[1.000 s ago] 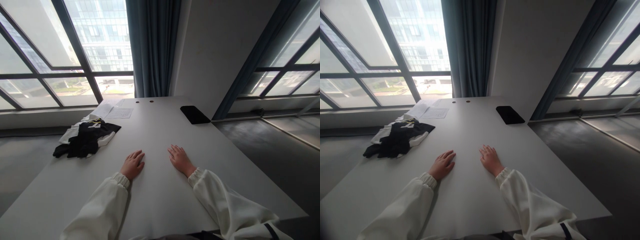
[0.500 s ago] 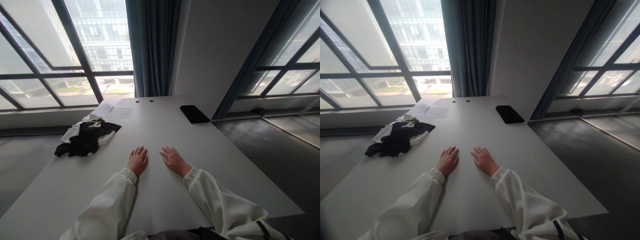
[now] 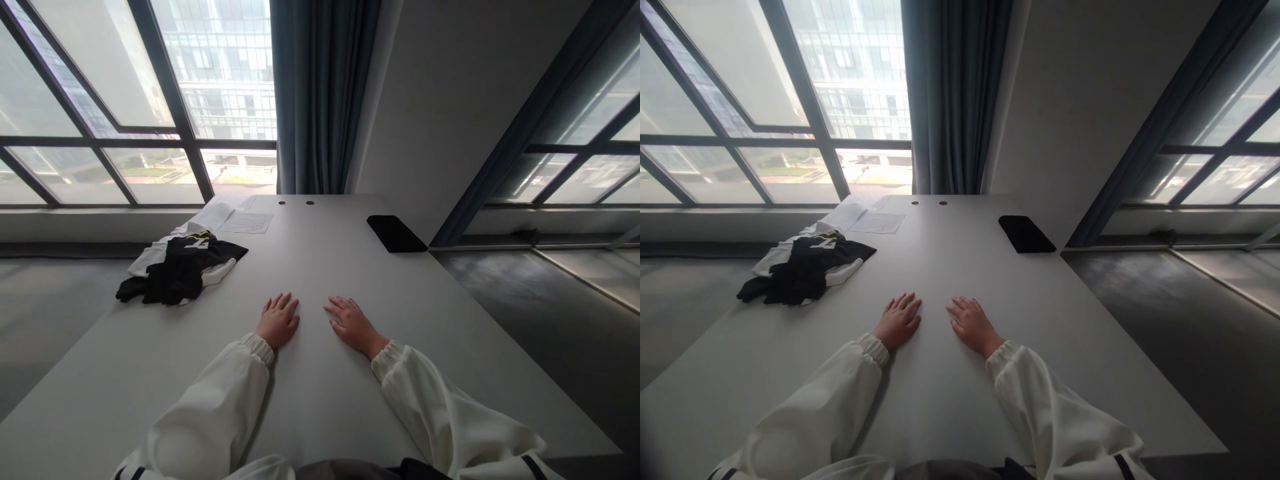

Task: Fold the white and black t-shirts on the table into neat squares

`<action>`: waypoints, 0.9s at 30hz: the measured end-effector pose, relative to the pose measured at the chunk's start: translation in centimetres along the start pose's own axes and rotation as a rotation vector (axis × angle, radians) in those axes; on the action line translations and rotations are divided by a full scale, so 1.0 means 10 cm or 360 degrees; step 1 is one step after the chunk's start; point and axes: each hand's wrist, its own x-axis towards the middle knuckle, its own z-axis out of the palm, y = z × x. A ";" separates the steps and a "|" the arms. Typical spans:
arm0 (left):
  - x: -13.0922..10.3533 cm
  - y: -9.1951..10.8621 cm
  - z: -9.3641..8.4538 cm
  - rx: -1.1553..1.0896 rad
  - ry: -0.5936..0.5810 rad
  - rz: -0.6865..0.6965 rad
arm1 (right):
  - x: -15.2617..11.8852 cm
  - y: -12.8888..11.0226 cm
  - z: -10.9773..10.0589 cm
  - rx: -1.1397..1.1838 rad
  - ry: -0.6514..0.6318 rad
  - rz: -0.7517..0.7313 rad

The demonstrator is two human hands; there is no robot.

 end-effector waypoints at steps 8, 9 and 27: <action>0.02 -0.88 -0.18 -0.0076 0.0031 -0.0147 | -0.01 0.02 0.00 0.0047 0.0003 0.0001; 0.01 -1.01 -0.21 -0.0078 0.0073 -0.0203 | -0.01 0.02 0.01 0.0052 0.0008 0.0000; -0.43 -2.05 -0.76 -0.0214 0.0973 -0.1628 | -0.02 0.06 0.02 0.0097 0.0022 -0.0032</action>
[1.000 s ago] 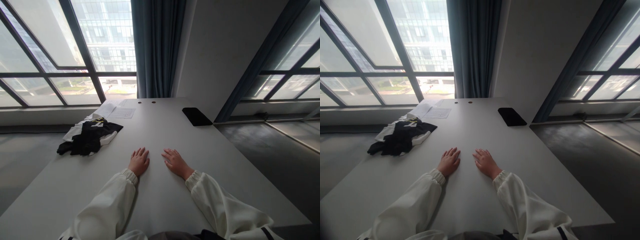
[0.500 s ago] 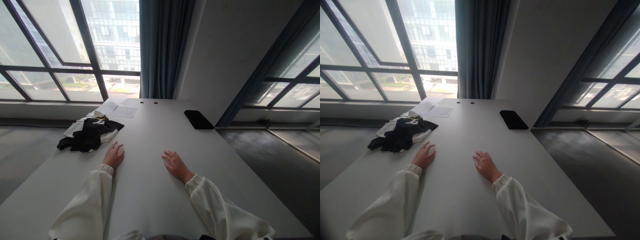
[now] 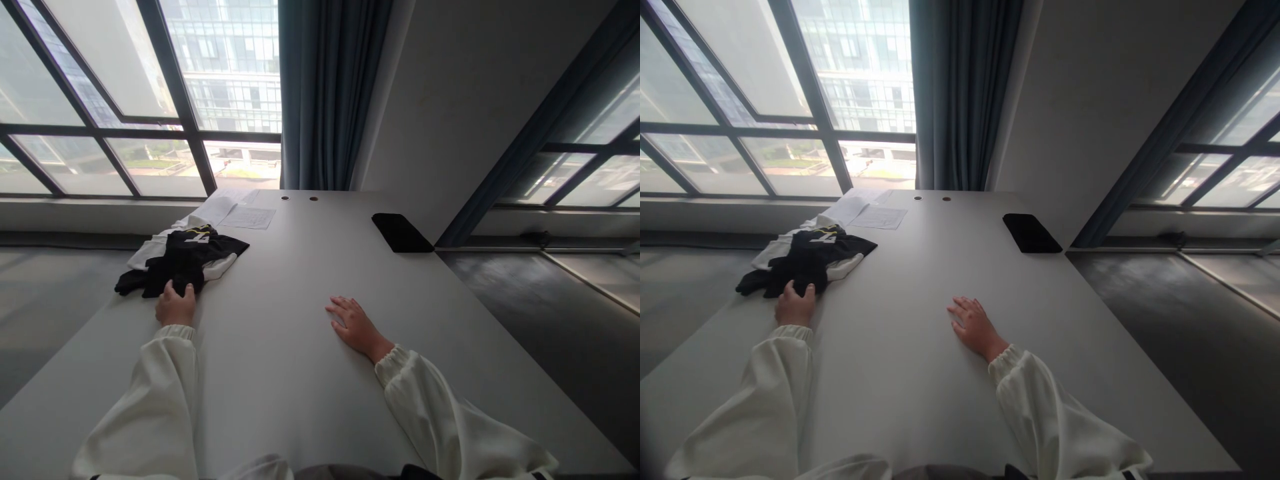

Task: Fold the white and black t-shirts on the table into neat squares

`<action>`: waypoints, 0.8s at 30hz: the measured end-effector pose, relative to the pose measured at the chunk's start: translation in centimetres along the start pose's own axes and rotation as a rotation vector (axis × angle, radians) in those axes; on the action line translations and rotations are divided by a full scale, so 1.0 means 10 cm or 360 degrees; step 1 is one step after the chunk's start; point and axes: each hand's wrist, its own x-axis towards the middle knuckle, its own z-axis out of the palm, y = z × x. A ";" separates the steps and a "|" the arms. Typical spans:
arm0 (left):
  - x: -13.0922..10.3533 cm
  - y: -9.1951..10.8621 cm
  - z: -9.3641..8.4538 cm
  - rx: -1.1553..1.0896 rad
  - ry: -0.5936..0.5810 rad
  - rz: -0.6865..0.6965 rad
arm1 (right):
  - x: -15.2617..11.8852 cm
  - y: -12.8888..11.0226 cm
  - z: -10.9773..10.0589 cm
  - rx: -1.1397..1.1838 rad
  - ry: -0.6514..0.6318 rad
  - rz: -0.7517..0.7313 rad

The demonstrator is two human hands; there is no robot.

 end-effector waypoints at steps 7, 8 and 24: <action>-0.04 0.01 0.00 0.0004 0.0141 0.0059 | 0.00 -0.02 -0.01 0.0007 0.0005 0.0012; -0.04 0.02 0.01 -0.0005 0.0172 0.0118 | 0.00 -0.02 -0.01 0.0005 0.0009 0.0009; -0.53 0.76 0.29 -0.0005 0.0114 0.0976 | 0.01 -0.01 -0.02 0.0005 0.0020 0.0008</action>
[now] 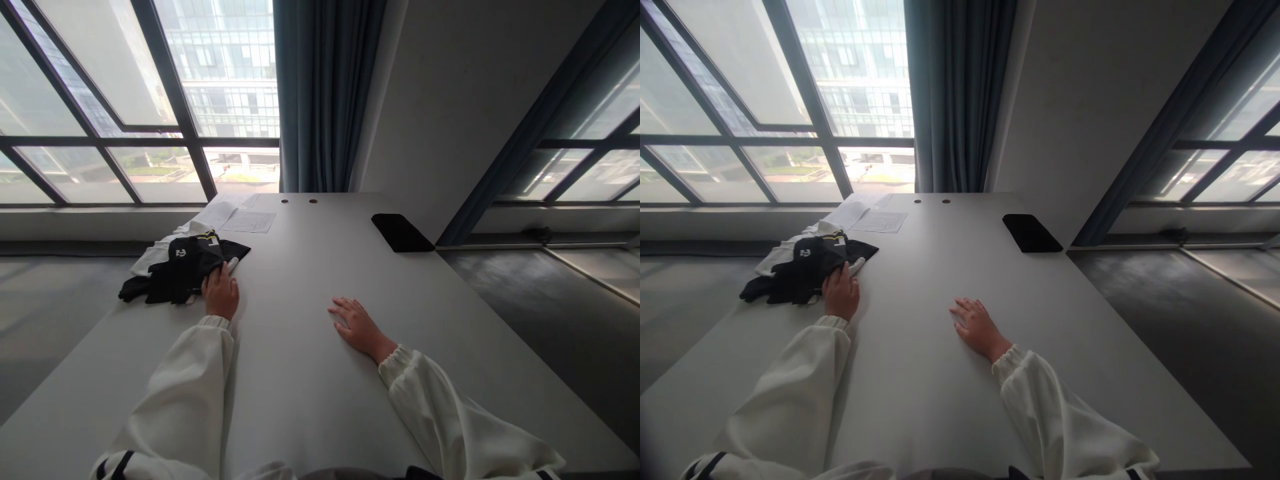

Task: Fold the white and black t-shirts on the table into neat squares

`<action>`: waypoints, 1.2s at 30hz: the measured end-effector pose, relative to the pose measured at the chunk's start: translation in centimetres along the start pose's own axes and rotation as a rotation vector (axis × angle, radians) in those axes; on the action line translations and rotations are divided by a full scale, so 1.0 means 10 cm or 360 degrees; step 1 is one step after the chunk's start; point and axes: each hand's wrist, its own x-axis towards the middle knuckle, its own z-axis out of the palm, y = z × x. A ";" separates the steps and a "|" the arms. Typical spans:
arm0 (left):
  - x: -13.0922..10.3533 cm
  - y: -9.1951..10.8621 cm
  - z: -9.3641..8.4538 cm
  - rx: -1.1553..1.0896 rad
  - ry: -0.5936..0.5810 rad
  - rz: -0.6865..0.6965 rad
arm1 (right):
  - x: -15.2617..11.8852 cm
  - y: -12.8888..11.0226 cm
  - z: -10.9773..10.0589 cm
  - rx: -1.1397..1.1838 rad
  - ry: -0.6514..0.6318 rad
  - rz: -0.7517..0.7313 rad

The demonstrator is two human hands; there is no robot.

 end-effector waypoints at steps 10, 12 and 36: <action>-0.71 1.25 -0.16 -0.0340 -0.0632 0.0809 | -0.01 0.02 0.01 0.0030 0.0046 -0.0020; -0.86 1.39 -0.23 -0.0490 -0.0820 0.1063 | -0.01 0.03 0.01 0.0105 0.0113 -0.0032; -0.73 0.59 -0.17 -0.0188 -0.0899 0.0513 | 0.04 -0.56 0.17 0.0190 0.0259 -0.0121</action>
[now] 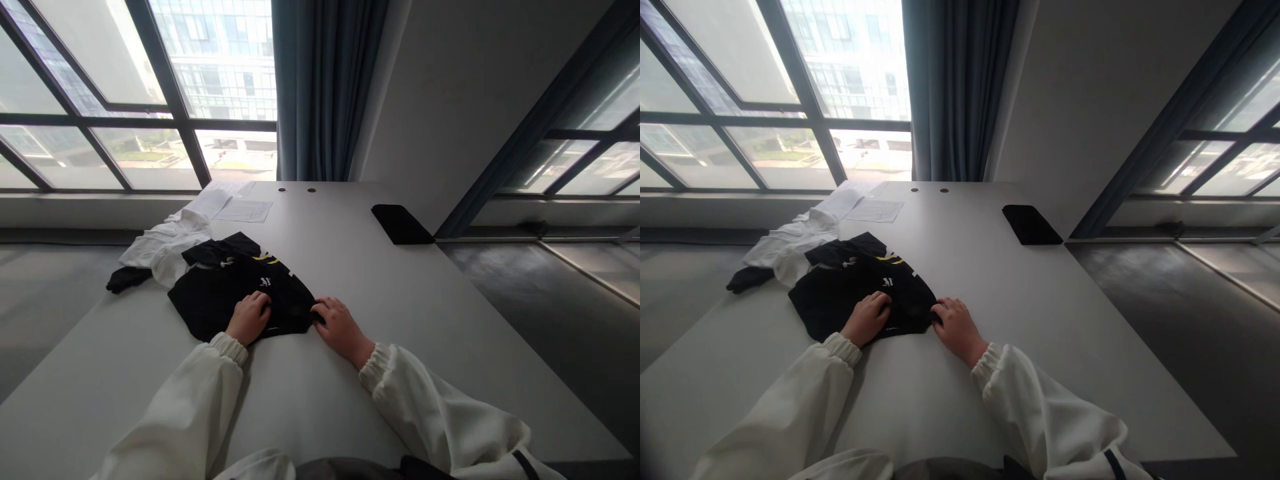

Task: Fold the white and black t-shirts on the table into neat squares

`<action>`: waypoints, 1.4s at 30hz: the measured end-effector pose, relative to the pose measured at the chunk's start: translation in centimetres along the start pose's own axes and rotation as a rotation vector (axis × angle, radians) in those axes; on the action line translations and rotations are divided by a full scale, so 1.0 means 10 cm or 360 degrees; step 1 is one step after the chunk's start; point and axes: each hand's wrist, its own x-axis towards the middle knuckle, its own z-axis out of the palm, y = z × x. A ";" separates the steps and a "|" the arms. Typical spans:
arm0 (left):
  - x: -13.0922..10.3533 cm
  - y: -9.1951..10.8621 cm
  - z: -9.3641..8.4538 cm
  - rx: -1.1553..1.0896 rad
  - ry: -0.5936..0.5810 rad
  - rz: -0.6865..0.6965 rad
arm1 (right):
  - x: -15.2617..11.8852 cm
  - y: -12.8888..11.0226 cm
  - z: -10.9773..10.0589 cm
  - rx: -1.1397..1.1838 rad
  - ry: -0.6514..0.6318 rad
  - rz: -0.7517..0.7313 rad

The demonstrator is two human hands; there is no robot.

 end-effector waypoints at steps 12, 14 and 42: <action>-0.03 0.07 0.05 -0.0401 -0.0013 0.0462 | 0.06 0.73 -0.23 0.0278 0.0510 0.0506; -0.06 0.15 0.09 -0.0419 -0.0030 0.0515 | 0.06 0.82 -0.25 0.0254 0.0533 0.0559; -0.14 0.38 0.01 -0.0102 -0.0121 0.0518 | 0.09 0.92 -0.25 -0.0010 0.0418 0.0541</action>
